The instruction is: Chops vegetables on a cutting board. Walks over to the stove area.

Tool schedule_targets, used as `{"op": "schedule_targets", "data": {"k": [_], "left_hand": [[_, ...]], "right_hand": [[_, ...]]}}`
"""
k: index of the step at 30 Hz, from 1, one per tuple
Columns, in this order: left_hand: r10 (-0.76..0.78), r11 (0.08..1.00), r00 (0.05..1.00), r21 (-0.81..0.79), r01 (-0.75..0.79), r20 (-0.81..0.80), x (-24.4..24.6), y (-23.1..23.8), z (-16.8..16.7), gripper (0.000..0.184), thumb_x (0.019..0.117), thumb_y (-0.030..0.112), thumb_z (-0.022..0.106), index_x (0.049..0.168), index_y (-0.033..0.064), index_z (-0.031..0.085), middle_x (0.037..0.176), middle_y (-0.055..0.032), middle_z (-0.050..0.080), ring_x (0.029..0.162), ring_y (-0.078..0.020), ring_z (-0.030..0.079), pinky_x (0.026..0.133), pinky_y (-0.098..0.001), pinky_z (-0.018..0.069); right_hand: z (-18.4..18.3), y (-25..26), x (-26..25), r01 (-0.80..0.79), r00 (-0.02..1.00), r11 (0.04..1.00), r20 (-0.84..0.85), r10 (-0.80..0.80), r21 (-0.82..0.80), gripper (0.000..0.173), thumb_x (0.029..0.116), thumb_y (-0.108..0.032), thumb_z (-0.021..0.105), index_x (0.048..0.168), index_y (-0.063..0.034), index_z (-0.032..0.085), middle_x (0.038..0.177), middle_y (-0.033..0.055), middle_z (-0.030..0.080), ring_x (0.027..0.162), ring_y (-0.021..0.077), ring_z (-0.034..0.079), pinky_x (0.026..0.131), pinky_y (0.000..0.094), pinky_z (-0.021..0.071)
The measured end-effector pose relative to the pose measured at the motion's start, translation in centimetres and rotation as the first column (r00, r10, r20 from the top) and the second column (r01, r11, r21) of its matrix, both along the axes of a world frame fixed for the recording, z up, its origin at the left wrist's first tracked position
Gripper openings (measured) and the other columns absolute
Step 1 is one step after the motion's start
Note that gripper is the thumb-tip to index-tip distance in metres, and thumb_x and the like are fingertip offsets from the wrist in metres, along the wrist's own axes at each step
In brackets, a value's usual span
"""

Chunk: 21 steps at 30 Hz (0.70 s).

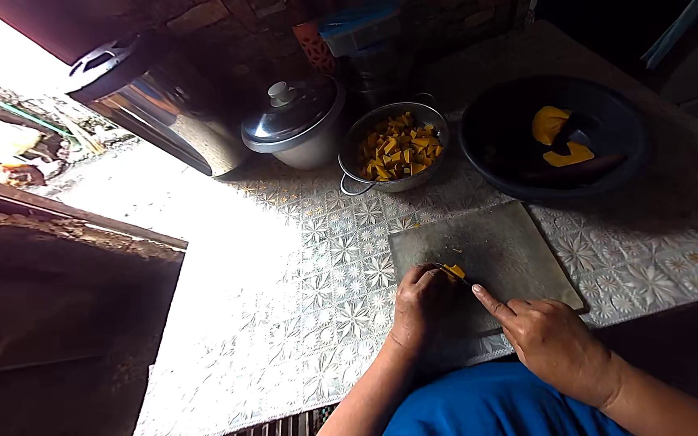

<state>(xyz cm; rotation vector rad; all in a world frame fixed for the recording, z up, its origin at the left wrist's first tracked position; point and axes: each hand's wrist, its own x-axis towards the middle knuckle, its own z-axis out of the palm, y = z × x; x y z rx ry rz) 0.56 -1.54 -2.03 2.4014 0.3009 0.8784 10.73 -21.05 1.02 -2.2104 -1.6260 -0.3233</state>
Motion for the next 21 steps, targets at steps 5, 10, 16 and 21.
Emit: {"op": "schedule_targets", "data": {"k": [5, 10, 16, 21], "left_hand": [[0.001, 1.000, 1.000, -0.003, -0.001, -0.006, 0.0, 0.0, 0.1, 0.012, 0.0860, 0.017, 0.079, 0.087, 0.0056, 0.075, 0.095, -0.0101, 0.074, 0.088, -0.0134, 0.072, 0.082, -0.0237, 0.0591], [-0.006, 1.000, 1.000, 0.005, 0.006, 0.014, 0.0, 0.1, 0.0, 0.011, 0.0854, 0.016, 0.078, 0.086, 0.0052, 0.075, 0.095, -0.0106, 0.074, 0.088, -0.0143, 0.072, 0.083, -0.0240, 0.0590], [0.002, 1.000, 1.000, -0.003, -0.002, 0.013, 0.0, 0.1, 0.1, 0.010, 0.0840, 0.014, 0.078, 0.086, 0.0045, 0.075, 0.094, -0.0111, 0.074, 0.087, -0.0141, 0.072, 0.082, -0.0232, 0.0590], [0.003, 1.000, 1.000, 0.024, -0.003, 0.006, 0.1, -0.1, 0.2, 0.009, 0.0835, 0.013, 0.078, 0.088, 0.0051, 0.076, 0.095, -0.0103, 0.074, 0.088, -0.0140, 0.072, 0.082, -0.0236, 0.0595]], "right_hand": [[0.6, 0.1, 0.0, -0.004, 0.999, 1.000, -0.033, 0.003, -0.020, 0.052, 0.0852, -0.009, 0.051, 0.133, -0.0095, 0.071, 0.056, 0.0043, 0.057, 0.042, 0.0212, 0.054, 0.038, 0.0355, 0.0413], [1.3, 0.4, 0.3, -0.038, 0.999, 0.996, -0.037, 0.035, -0.085, 0.052, 0.0842, -0.007, 0.055, 0.133, -0.0077, 0.070, 0.055, 0.0050, 0.056, 0.041, 0.0231, 0.055, 0.038, 0.0375, 0.0426], [0.8, 1.0, 0.1, -0.036, 0.999, 0.990, -0.038, 0.031, -0.138, 0.057, 0.0811, -0.002, 0.059, 0.137, -0.0067, 0.067, 0.056, 0.0071, 0.058, 0.044, 0.0252, 0.058, 0.040, 0.0391, 0.0458], [-0.6, 1.8, -0.4, -0.009, 0.998, 0.988, -0.066, -0.002, -0.157, 0.058, 0.0832, -0.002, 0.060, 0.141, -0.0050, 0.064, 0.058, 0.0079, 0.060, 0.047, 0.0257, 0.060, 0.043, 0.0388, 0.0482]]}}
